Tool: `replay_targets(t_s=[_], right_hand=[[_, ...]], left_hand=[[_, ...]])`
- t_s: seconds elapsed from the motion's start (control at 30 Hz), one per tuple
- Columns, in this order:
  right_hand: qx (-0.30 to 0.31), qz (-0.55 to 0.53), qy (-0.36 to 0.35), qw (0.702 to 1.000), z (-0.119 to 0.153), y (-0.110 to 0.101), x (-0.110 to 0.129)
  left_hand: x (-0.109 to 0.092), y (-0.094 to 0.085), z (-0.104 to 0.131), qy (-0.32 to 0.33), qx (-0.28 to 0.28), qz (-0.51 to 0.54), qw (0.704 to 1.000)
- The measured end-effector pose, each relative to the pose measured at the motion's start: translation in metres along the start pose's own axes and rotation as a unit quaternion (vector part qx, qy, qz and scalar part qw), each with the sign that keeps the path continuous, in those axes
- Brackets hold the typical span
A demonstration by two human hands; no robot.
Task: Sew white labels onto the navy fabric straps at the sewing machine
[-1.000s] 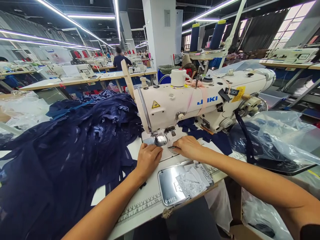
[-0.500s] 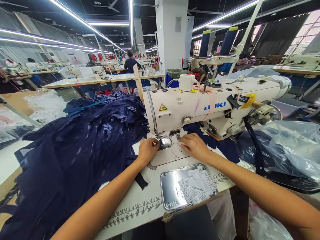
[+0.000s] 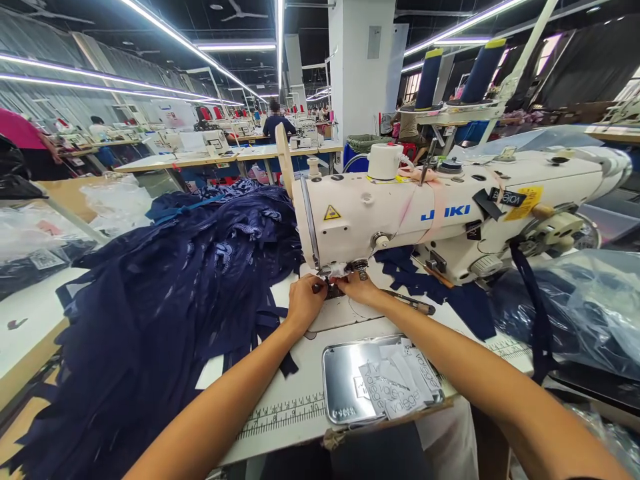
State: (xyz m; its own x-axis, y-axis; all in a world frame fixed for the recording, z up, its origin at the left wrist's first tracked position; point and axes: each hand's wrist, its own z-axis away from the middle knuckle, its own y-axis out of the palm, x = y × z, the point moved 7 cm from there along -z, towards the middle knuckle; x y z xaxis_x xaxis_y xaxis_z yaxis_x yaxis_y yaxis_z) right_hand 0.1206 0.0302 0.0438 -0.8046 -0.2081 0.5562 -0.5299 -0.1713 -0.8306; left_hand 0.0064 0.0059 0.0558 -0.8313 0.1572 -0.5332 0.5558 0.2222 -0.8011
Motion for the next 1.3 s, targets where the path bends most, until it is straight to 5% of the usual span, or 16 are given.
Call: replay_targets(t_s=[0.67, 1.03, 1.3], right_hand=[[-0.004, 0.088, -0.047, 0.995, 0.008, -0.002, 0.008], [-0.006, 0.057, -0.062, 0.996, -0.006, 0.009, -0.002], [-0.003, 0.047, -0.059, 0.997, 0.006, -0.004, 0.007]], left_hand=[[-0.004, 0.002, -0.004, -0.033, 0.029, -0.088, 0.995], [-0.004, 0.002, -0.004, -0.04, 0.041, -0.099, 0.993], [-0.005, 0.001, -0.005, -0.044, 0.042, -0.087, 0.994]])
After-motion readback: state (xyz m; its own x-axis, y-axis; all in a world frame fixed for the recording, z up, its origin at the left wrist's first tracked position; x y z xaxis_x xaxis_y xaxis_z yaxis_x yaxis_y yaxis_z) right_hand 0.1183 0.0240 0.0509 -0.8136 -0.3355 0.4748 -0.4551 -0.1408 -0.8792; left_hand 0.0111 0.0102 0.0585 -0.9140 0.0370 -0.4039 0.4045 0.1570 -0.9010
